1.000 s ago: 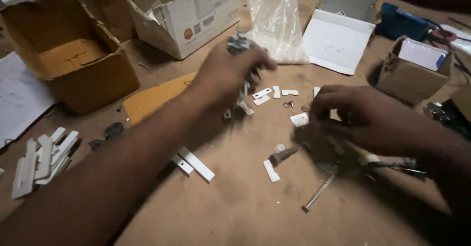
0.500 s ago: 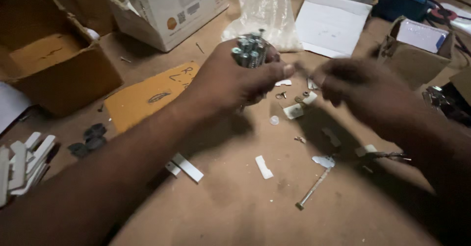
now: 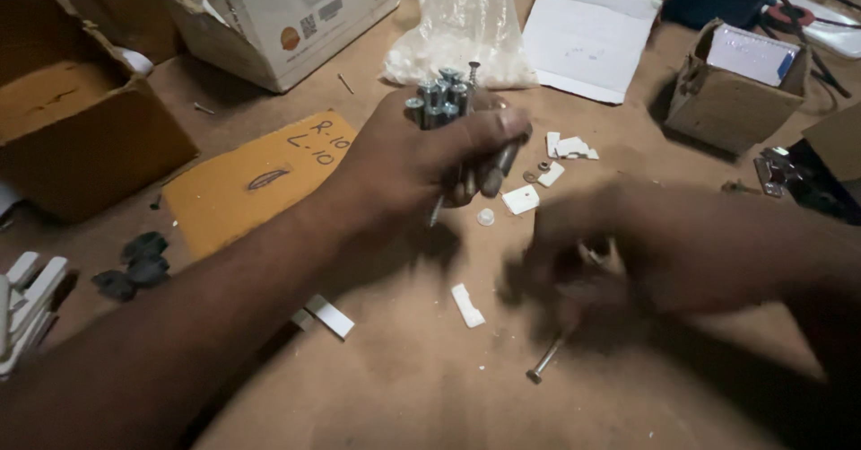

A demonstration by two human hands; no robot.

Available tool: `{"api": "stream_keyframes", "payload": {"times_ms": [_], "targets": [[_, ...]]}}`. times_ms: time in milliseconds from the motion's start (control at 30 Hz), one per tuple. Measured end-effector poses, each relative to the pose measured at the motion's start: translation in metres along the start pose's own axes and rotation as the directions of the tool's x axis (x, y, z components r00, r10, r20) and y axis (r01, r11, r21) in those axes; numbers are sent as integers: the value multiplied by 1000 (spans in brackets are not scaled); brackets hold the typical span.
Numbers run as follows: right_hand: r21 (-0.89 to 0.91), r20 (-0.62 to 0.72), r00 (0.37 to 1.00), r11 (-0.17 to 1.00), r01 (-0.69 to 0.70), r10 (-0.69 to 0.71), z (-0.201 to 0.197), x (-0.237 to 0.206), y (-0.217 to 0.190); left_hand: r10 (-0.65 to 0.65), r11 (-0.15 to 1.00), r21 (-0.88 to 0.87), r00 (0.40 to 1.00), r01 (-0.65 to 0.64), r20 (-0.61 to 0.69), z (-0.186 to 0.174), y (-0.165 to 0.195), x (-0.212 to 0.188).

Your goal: The person sorts small metal screws and white plastic fittings on a cluttered workbench. They gather screws into a bundle held in one hand, pick through scattered parts, handle a plastic bag and cardboard boxes, and move pieces aside while separating the hardware.

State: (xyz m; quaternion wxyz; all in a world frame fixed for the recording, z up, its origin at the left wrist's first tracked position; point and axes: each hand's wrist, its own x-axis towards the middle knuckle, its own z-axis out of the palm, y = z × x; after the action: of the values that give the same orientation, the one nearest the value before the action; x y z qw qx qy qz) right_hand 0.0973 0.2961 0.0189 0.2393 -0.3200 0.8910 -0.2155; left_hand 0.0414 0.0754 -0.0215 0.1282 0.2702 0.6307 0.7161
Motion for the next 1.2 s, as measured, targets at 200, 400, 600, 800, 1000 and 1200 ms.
{"api": "stream_keyframes", "payload": {"times_ms": [200,400,600,800,1000,1200], "targets": [[-40,71,990,992,-116,119,1,2,5,-107,933,-356,981,44,-159,-2,-2,9],[434,-561,638,844,-317,528,-16,-8,15,-152,964,-247,966,99,-207,0,-3,4],[412,-692,694,899,151,200,2,12,3,-193,954,-240,980,179,-36,15,-7,-8],[219,-708,698,973,65,113,-1,3,6,-82,977,-201,994,65,-76,14,-5,-4],[-59,-688,715,973,-224,123,-2,35,54,59,964,-245,982,-102,-177,-3,2,3],[-246,-567,779,847,-471,269,-8,41,71,117,960,-224,969,-167,-219,-19,3,7]]}}
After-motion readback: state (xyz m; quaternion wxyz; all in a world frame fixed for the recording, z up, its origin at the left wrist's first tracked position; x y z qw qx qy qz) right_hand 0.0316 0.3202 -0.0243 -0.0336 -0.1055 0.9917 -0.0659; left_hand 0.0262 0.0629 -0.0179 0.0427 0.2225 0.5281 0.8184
